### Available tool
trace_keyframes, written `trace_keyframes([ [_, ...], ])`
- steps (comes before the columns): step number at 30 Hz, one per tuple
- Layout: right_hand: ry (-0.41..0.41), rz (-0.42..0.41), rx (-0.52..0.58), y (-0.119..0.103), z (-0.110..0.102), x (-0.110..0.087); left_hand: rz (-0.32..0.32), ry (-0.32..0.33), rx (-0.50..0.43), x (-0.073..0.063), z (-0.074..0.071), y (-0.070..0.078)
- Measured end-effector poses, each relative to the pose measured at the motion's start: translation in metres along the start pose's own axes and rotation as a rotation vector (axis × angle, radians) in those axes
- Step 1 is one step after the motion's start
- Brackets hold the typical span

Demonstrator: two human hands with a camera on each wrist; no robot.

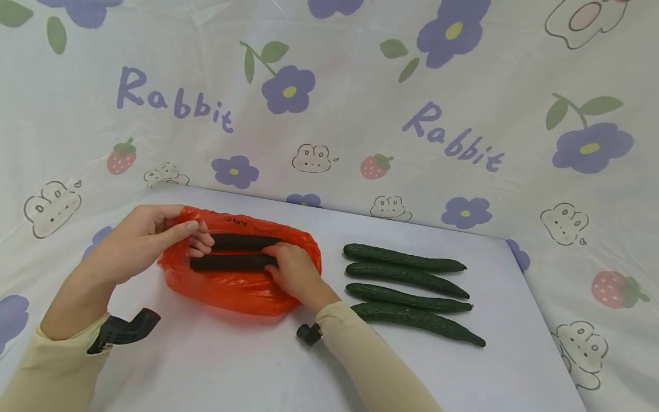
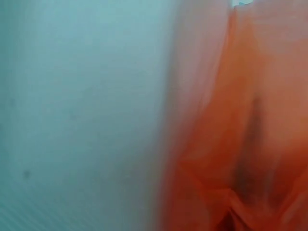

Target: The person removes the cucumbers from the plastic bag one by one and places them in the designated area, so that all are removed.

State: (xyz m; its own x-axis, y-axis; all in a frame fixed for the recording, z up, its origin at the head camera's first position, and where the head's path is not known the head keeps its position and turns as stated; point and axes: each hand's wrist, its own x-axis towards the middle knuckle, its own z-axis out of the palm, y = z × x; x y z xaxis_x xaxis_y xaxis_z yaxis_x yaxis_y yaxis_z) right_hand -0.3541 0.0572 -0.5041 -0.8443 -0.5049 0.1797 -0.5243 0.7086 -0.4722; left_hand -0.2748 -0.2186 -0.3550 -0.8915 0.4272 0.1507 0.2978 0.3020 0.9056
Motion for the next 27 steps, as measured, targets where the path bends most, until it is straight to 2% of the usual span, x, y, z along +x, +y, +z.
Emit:
trace_keyframes([
  [11,-0.013,-0.012,-0.02,-0.014,-0.017,0.01,0.027,-0.011,0.0,0.011,-0.009,-0.005],
  [22,0.029,-0.019,-0.013,-0.025,-0.03,0.015,0.037,-0.014,-0.004,0.012,-0.013,-0.003],
  [27,0.069,-0.056,0.0,-0.032,-0.037,0.016,0.037,-0.009,0.006,0.012,-0.014,-0.003],
])
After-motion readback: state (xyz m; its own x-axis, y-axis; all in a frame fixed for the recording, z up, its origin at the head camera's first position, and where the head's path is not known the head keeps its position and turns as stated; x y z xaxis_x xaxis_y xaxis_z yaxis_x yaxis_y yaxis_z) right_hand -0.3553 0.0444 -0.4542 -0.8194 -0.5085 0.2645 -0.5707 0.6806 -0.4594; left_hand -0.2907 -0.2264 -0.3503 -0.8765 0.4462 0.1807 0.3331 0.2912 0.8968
